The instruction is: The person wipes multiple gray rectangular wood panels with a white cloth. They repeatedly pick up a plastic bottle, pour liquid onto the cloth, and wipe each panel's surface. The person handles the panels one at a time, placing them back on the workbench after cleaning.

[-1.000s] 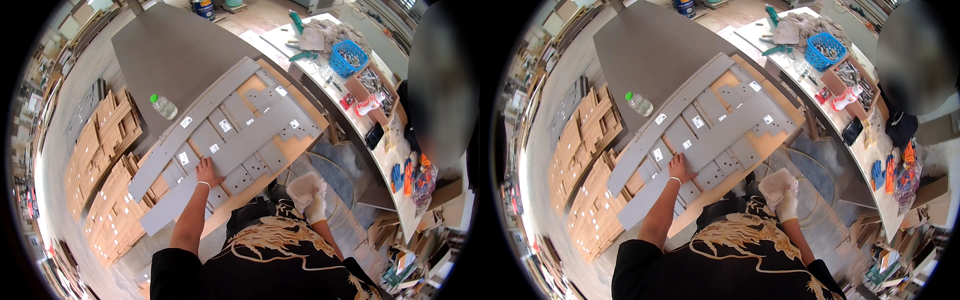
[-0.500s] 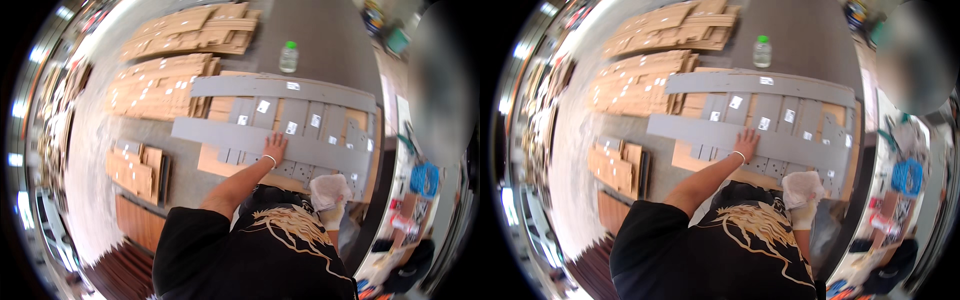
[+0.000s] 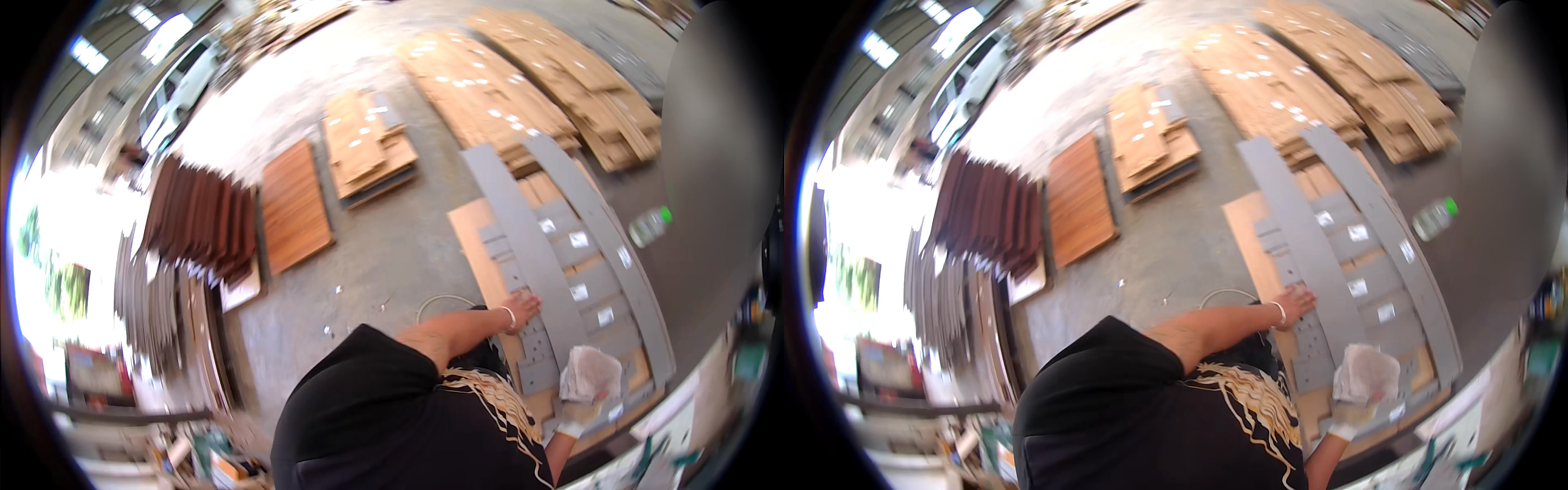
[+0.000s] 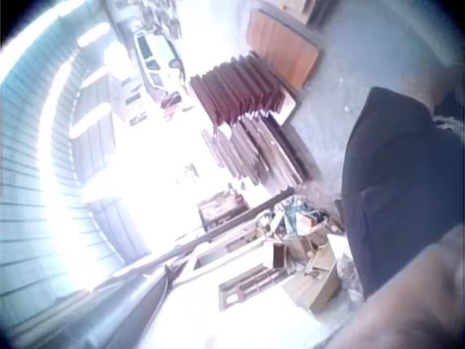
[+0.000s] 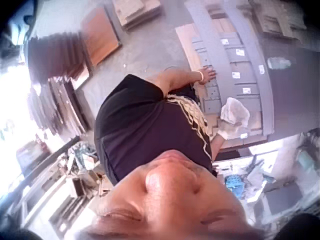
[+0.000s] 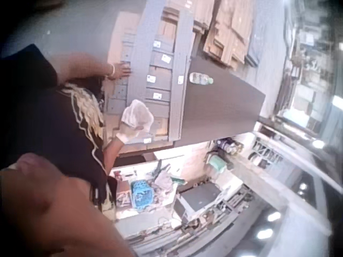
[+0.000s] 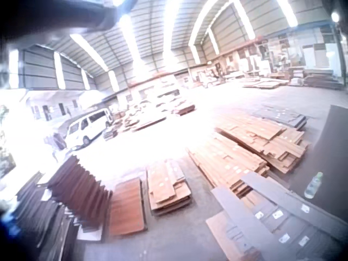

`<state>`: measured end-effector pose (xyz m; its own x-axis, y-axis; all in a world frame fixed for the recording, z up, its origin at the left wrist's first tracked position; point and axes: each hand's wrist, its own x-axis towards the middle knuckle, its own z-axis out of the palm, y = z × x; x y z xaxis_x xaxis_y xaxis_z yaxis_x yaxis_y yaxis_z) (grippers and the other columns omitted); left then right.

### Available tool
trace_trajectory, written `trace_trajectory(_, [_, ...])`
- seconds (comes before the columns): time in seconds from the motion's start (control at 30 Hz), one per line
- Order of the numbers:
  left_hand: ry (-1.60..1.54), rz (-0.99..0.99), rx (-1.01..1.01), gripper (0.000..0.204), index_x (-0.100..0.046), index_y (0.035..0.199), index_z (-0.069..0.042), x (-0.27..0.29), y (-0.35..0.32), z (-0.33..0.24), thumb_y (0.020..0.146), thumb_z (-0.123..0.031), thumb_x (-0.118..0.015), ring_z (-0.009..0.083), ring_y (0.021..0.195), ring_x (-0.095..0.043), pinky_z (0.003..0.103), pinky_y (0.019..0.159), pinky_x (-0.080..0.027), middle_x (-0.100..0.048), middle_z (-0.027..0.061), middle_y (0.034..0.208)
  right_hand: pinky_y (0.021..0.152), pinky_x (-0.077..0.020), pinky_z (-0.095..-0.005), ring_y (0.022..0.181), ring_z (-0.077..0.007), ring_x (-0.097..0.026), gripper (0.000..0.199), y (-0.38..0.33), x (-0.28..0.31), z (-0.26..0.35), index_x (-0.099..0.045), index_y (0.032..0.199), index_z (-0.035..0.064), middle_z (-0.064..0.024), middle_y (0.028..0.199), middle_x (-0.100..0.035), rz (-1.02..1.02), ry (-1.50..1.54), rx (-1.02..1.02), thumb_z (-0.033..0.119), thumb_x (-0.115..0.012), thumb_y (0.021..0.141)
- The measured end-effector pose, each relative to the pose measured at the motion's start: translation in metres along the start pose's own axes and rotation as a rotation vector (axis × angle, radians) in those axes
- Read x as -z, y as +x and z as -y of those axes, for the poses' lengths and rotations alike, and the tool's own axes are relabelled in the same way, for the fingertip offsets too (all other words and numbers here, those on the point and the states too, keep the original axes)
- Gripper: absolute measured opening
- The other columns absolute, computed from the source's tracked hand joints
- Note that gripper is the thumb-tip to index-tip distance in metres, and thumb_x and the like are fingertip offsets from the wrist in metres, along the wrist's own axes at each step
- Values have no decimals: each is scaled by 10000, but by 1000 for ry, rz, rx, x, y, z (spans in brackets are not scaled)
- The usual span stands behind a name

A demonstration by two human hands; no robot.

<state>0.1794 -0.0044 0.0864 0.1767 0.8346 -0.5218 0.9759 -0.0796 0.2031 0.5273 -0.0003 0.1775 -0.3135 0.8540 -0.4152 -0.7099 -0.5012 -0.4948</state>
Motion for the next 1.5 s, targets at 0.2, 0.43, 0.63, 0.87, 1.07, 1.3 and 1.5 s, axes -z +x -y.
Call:
trace_trajectory(0.2, [38,5,-22,1013,-219,1684,-62,-18,28,-3,848,-284,-748,283,1655,-104,561,1310,-135,-102,121,1792,1217,-374,-586,1459,-449,-440,842,21,-78,30,-356,1614,44,-224,1621,-410,186,-77,102,530,-664,999])
trace_trajectory(0.43, [90,-194,-116,764,-358,1618,-4,-44,20,13,943,-282,-585,340,1629,-201,535,1302,-164,-239,158,1755,1190,-406,-592,1441,-449,-460,843,43,-85,9,-339,1618,50,-211,1618,-415,135,52,-25,505,-679,995])
trace_trajectory(0.63, [64,-136,-252,522,-579,1388,-53,-30,28,9,914,-271,-610,352,1377,-548,522,1207,-330,-611,183,1430,1166,-433,-597,1425,-448,-476,846,84,-73,1,-325,1622,55,-199,1615,-419,11,202,-91,484,-692,992])
trace_trajectory(0.87, [-437,-272,-169,296,-679,1106,-94,112,82,46,813,-114,-638,406,798,-672,553,748,-537,-664,171,795,1201,-403,-614,1452,-461,-449,876,120,-85,-17,-331,1617,55,-208,1603,-440,-134,218,39,411,-758,940])
trace_trajectory(1.07, [-675,-644,-227,781,-463,1525,-30,242,281,101,848,-203,-809,397,1313,-576,450,1114,-480,-610,205,1422,1204,-409,-610,1461,-450,-461,827,135,-87,0,-357,1607,47,-205,1605,-454,-193,270,173,465,-708,986])
trace_trajectory(1.3, [-870,-472,-582,1098,-374,1571,9,289,448,69,721,-371,-956,345,1370,-569,428,1155,-458,-571,213,1493,1190,-420,-614,1459,-435,-459,742,170,-90,7,-358,1602,71,-204,1578,-470,-127,491,282,423,-667,1026])
trace_trajectory(1.5, [-787,-302,-434,546,-621,1175,-28,299,435,-9,754,-189,-930,337,1080,-710,424,932,-566,-739,142,1177,1200,-396,-624,1474,-444,-415,693,165,-89,28,-315,1609,78,-220,1597,-417,-249,525,423,328,-646,1054])
